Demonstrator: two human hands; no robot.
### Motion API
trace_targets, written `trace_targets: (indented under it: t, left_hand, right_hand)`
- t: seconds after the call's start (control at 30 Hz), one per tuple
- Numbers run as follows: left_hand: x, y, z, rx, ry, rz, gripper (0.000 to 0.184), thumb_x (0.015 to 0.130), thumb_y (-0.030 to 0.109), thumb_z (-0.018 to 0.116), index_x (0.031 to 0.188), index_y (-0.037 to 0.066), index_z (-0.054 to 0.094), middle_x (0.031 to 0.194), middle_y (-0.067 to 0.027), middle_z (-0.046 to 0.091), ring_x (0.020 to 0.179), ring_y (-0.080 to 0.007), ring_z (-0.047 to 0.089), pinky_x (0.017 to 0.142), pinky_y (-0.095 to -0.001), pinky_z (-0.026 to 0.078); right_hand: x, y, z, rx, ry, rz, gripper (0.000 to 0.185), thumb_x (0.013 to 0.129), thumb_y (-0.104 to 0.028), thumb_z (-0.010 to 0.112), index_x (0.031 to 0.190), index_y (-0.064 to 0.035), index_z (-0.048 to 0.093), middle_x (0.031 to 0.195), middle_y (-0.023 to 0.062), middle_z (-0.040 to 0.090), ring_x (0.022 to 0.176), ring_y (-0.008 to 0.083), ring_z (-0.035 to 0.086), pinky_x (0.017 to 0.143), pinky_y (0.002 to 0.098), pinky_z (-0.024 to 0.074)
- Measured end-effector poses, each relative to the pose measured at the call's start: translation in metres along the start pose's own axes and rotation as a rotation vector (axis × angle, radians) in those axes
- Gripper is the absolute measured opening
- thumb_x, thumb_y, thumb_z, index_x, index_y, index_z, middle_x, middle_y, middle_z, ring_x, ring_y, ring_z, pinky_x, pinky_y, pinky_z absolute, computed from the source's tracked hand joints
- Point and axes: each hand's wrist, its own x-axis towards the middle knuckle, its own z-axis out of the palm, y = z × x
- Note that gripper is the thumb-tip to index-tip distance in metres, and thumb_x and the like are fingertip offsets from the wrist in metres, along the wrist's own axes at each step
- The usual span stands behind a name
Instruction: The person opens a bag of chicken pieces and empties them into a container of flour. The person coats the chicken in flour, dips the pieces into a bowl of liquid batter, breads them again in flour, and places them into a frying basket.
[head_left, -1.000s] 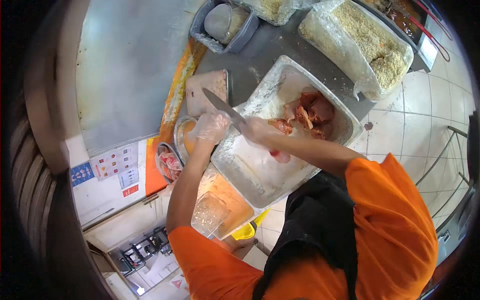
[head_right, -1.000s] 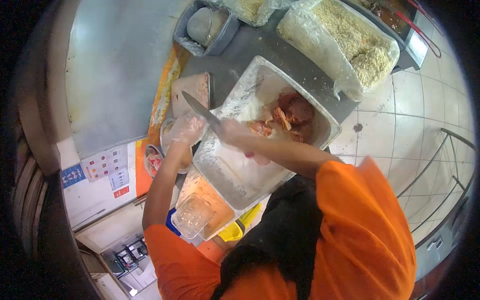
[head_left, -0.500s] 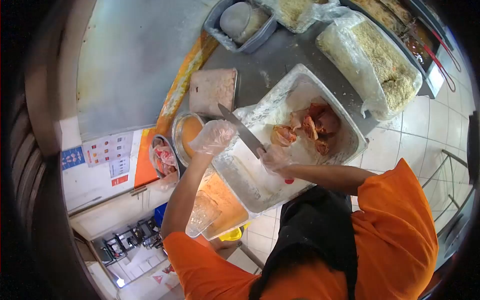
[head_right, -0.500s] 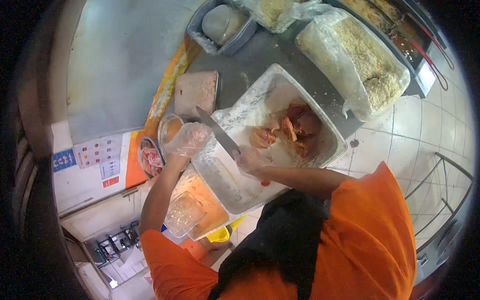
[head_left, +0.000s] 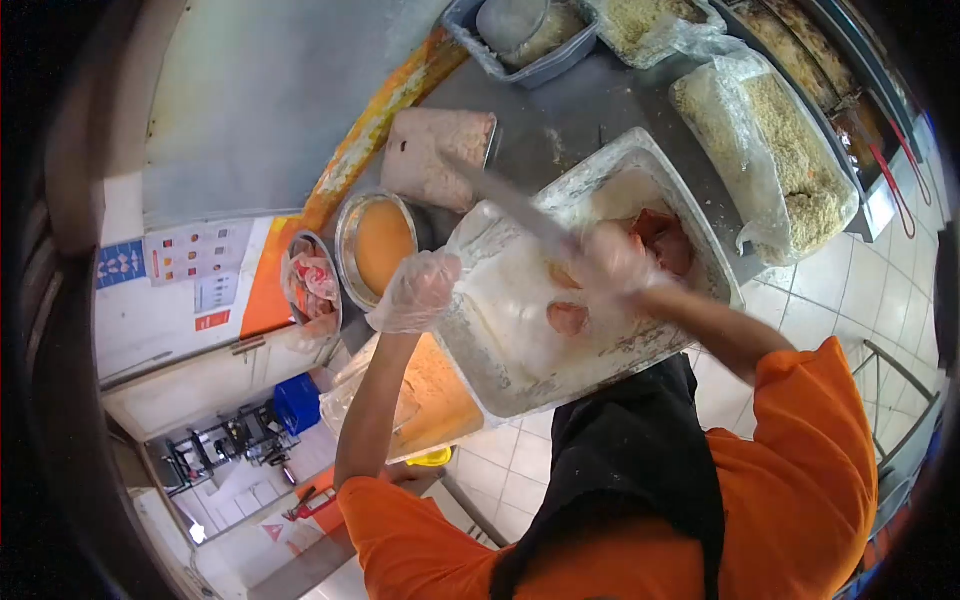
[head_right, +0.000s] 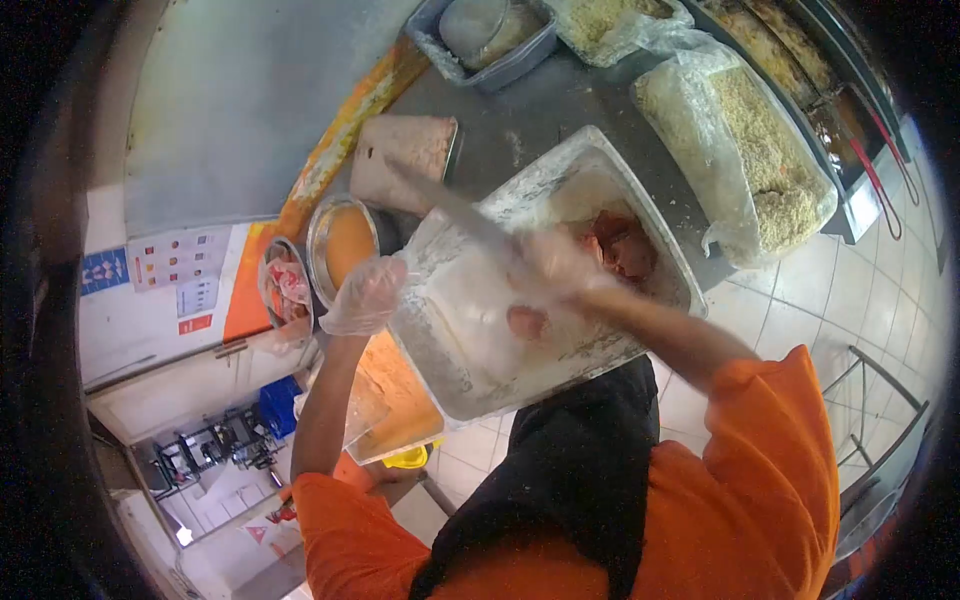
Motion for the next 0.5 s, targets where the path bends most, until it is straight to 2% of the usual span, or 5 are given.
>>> trace_targets:
  t: [0.03, 0.1, 0.3, 0.4, 0.5]
  left_hand:
    - [-0.002, 0.004, -0.008, 0.227, 0.005, 0.016, 0.01, 0.076, 0.014, 0.057, 0.085, 0.011, 0.052, 0.08, -0.0047, 0.051, 0.079, -0.0218, 0.055, 0.068, -0.0341, 0.044]
    - [-0.009, -0.001, 0.002, 0.144, 0.15, -0.008, 0.009, 0.076, 0.012, 0.057, 0.082, 0.01, 0.052, 0.083, -0.0054, 0.05, 0.078, -0.0216, 0.053, 0.064, -0.0335, 0.044]
    - [-0.039, 0.002, 0.022, 0.276, 0.157, -0.187, 0.02, 0.078, 0.016, 0.056, 0.098, 0.01, 0.053, 0.085, -0.0052, 0.053, 0.084, -0.0227, 0.055, 0.077, -0.0348, 0.044]
    - [-0.055, 0.005, 0.047, 0.272, 0.122, -0.25, 0.019, 0.084, 0.017, 0.055, 0.101, 0.01, 0.055, 0.093, -0.007, 0.057, 0.09, -0.0228, 0.056, 0.083, -0.0338, 0.044]
    - [-0.058, 0.004, 0.058, 0.107, 0.251, -0.37, 0.014, 0.078, 0.011, 0.058, 0.092, 0.01, 0.054, 0.088, -0.0084, 0.055, 0.086, -0.0221, 0.056, 0.076, -0.0351, 0.046]
  right_hand:
    - [0.021, -0.008, -0.03, -0.345, 0.058, -0.007, 0.02, 0.088, -0.013, 0.05, 0.099, 0.0008, 0.06, 0.089, 0.0236, 0.065, 0.086, 0.0384, 0.064, 0.071, 0.0436, 0.0508]
    - [0.075, 0.016, -0.072, -0.687, 0.14, -0.163, 0.023, 0.089, -0.017, 0.043, 0.099, -0.0026, 0.058, 0.097, 0.0231, 0.065, 0.094, 0.0357, 0.063, 0.074, 0.0435, 0.0519]
    - [0.201, 0.068, -0.153, -1.12, 0.089, -0.303, 0.033, 0.088, -0.023, 0.044, 0.093, 0.0002, 0.067, 0.099, 0.0158, 0.068, 0.093, 0.0295, 0.066, 0.083, 0.0404, 0.051]
    - [0.221, 0.081, -0.154, -1.162, -0.041, 0.106, 0.024, 0.085, -0.021, 0.057, 0.102, -0.0071, 0.067, 0.103, 0.0152, 0.068, 0.096, 0.0326, 0.065, 0.082, 0.0381, 0.0523]
    - [0.223, 0.086, -0.157, -1.184, -0.114, 0.164, 0.036, 0.086, -0.03, 0.051, 0.101, -0.0026, 0.068, 0.103, 0.0178, 0.067, 0.097, 0.0326, 0.065, 0.085, 0.04, 0.0509]
